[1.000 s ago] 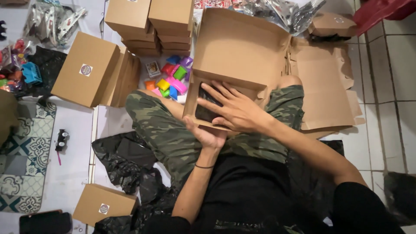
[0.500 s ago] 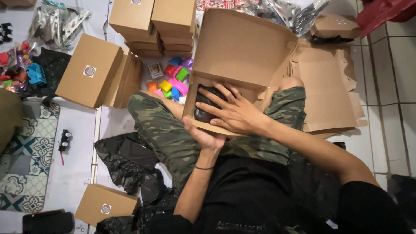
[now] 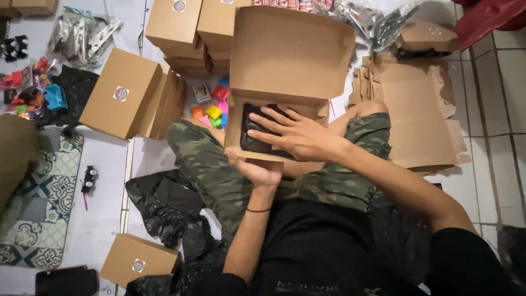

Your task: Folding a cardboard box and placing a black plastic bag inside it for packaging.

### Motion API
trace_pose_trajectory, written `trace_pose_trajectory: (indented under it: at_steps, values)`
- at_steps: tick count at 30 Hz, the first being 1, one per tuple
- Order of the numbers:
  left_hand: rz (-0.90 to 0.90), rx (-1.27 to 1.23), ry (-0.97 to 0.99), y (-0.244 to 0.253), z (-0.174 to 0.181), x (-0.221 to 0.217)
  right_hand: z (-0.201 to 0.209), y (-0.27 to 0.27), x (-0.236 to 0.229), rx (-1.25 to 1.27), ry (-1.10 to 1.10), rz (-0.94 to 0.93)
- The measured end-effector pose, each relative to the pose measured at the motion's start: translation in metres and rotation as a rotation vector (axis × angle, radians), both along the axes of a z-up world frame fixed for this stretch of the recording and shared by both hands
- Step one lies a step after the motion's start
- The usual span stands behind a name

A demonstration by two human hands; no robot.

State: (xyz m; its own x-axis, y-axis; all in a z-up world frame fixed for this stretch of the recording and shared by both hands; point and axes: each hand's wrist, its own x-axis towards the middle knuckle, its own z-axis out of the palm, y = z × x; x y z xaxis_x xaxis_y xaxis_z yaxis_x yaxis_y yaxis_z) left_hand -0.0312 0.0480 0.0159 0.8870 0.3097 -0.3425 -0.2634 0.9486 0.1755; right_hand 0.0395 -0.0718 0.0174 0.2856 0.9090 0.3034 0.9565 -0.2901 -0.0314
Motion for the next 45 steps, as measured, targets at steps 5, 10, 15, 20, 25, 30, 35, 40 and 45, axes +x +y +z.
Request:
trace_pose_trajectory:
  at_steps: [5, 10, 15, 20, 25, 30, 35, 40, 45]
  values:
    - [0.014, 0.004, 0.021, 0.001, -0.011, 0.002, 0.007, -0.001, -0.003, -0.070, 0.007, -0.022]
    - [0.105, 0.001, 0.043, -0.004, -0.017, 0.012, 0.032, -0.007, 0.012, 0.543, 0.144, 0.023]
    - [0.147, -0.051, 0.170, 0.013, 0.006, 0.013, 0.001, -0.031, 0.005, 1.006, 0.445, -0.525]
    - [0.145, -0.070, 0.195, 0.011, 0.015, 0.012, -0.023, -0.019, 0.011, 1.015, 1.221, -0.636]
    - [0.033, -0.008, 0.105, 0.011, -0.073, 0.011, -0.012, -0.024, 0.014, 1.032, 1.033, -0.782]
    - [-0.232, -0.118, -0.080, 0.011, -0.096, 0.025, -0.026, -0.088, 0.016, 0.993, 1.010, -0.950]
    - [-0.616, 0.082, -0.072, -0.023, -0.167, 0.064, -0.030, -0.152, -0.001, 0.912, 0.925, -0.996]
    - [-0.754, 0.253, -0.177, -0.035, -0.086, 0.048, -0.095, -0.216, -0.024, 1.065, 1.138, -1.092]
    - [-0.779, 0.181, -0.069, -0.028, -0.142, 0.059, -0.106, -0.200, -0.002, 1.520, 1.371, -1.049]
